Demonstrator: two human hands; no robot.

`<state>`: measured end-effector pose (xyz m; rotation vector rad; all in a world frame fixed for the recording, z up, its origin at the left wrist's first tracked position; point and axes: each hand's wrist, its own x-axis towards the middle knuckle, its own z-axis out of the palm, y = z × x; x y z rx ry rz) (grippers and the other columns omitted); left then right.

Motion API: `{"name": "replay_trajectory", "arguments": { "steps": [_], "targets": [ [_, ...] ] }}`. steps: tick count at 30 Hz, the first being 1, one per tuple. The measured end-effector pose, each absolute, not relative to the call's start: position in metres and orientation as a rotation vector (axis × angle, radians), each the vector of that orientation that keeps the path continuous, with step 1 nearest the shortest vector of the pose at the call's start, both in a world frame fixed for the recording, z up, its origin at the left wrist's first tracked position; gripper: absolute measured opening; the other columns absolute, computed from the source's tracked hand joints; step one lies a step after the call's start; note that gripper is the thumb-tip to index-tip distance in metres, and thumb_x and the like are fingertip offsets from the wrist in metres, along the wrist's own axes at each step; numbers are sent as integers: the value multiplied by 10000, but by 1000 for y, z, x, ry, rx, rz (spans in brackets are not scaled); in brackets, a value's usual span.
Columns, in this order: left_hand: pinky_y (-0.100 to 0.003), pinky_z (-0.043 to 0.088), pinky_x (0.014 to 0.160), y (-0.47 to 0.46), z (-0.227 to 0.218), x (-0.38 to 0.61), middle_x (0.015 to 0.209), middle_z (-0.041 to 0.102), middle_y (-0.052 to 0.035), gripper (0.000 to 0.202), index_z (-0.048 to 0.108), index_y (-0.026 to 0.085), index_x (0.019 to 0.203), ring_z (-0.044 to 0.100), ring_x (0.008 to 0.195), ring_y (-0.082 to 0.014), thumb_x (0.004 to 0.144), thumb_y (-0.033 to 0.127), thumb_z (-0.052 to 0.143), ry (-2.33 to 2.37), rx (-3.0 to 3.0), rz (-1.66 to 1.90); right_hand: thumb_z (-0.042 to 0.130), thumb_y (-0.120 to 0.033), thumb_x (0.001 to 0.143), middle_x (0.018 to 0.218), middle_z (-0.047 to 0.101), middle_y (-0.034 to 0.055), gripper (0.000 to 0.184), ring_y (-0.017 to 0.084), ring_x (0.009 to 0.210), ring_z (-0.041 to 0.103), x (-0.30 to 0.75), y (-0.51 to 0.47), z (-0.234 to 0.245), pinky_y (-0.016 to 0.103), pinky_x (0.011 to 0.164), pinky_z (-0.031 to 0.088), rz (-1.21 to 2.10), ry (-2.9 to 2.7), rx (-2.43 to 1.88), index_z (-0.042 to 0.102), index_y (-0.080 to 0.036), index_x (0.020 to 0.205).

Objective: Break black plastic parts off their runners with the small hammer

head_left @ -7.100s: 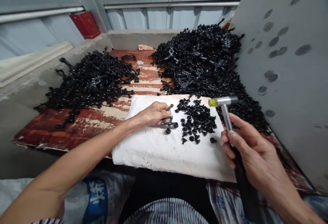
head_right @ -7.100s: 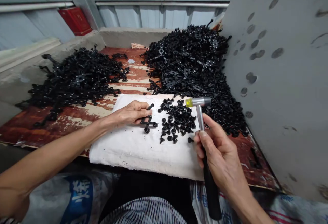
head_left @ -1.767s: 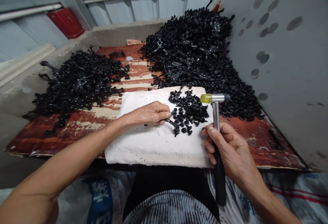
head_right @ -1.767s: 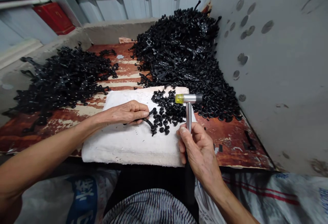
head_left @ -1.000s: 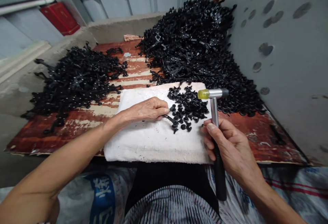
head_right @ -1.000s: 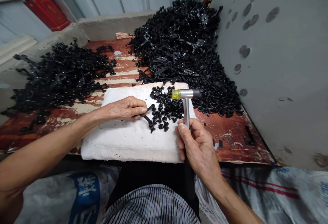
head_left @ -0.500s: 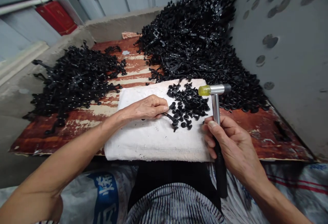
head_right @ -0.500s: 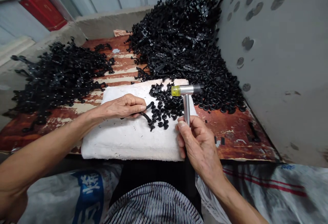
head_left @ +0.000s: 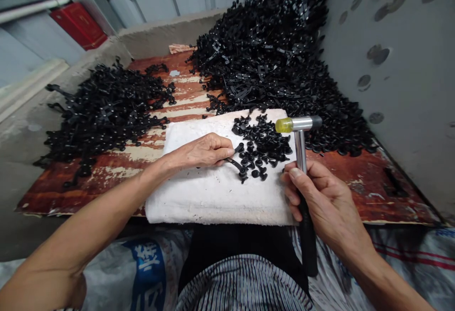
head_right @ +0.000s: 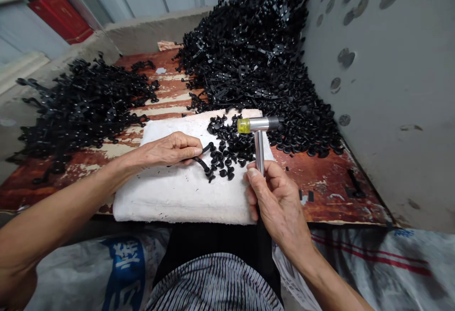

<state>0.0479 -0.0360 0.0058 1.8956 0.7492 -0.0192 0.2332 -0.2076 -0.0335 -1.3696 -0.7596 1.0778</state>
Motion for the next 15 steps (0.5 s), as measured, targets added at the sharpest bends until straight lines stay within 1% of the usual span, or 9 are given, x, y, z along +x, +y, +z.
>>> {"name": "replay_trajectory", "arguments": {
  "steps": [6,15],
  "targets": [
    [-170,227,412,-35,3,46,508,423,50,347,482,160,623,320,431,-40,881,380,553,745,1907,-22,685,-523,836,608,517,-42,323,81,408,405,234,-208,-36,179,314,357,1081,-748,-1361,583,-220,886],
    [-178,210,408,-35,8,52,505,391,54,331,472,161,609,294,432,-42,870,349,550,769,1976,-50,678,-508,844,618,526,-36,310,84,415,413,234,-207,-36,180,312,357,1066,-770,-1364,587,-216,895]
  ]
}}
